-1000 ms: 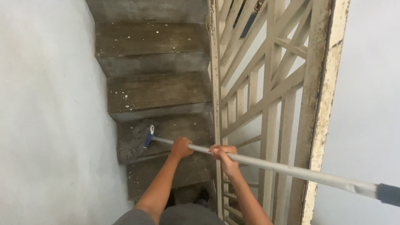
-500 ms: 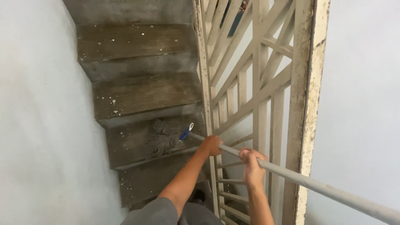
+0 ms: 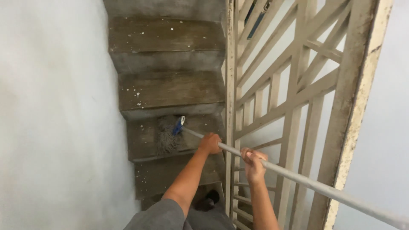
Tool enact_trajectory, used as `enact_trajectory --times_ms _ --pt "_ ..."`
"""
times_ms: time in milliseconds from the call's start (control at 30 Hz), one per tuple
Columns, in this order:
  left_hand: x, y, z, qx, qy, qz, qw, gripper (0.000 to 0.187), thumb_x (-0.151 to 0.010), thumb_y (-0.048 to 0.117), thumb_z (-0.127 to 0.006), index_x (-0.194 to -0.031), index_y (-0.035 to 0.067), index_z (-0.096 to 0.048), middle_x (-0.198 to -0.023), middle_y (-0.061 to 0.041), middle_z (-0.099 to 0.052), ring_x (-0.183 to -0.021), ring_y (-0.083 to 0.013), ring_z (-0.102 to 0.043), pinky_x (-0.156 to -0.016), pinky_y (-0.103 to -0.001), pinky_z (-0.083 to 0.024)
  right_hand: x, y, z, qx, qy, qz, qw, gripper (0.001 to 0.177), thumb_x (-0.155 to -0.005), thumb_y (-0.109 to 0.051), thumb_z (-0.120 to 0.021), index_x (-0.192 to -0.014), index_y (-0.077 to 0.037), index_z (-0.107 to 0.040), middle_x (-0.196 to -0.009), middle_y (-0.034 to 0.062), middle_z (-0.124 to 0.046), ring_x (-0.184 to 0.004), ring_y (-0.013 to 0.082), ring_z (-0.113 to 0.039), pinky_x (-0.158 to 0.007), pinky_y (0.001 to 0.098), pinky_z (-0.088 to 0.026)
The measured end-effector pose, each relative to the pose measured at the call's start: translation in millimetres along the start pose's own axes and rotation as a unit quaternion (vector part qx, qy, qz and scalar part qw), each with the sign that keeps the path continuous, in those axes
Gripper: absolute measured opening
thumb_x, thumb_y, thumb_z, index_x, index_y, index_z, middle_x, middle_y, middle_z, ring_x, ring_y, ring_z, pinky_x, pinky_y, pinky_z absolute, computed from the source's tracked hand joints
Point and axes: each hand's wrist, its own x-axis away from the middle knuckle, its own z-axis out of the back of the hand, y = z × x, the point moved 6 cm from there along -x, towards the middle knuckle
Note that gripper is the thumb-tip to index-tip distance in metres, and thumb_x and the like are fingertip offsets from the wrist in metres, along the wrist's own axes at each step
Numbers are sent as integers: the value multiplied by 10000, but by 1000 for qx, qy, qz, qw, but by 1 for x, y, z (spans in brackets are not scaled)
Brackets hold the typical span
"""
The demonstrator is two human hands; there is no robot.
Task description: Mopping concrete stairs from top to bottom.
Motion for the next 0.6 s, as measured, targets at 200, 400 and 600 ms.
enact_trajectory --times_ms 200,400,600 --pt "42 -59 37 -35 31 64 997 181 -629 267 -817 -785 175 -806 -909 -119 -738 -951 -375 -686 -823 -512 -562 -7 33 -54 -48 -60 -12 997 407 -878 -51 -584 -583 -61 -304 -573 31 -311 -580 204 -328 -696 403 -337" --pt "81 -98 65 -62 37 121 990 165 -653 270 -825 -780 173 -787 -883 -119 -739 -916 -368 -697 -816 -494 -570 5 57 -93 -41 -98 -74 992 378 -882 -56 -566 -592 -36 -325 -592 49 -343 -621 204 -344 -634 365 -308" --pt "102 -100 84 -32 100 129 986 120 -673 250 -825 -742 164 -778 -820 -130 -734 -859 -375 -701 -791 -497 -568 11 59 -111 8 -147 -49 988 399 -895 -46 -581 -593 -27 -321 -590 52 -347 -617 194 -372 -666 372 -357"
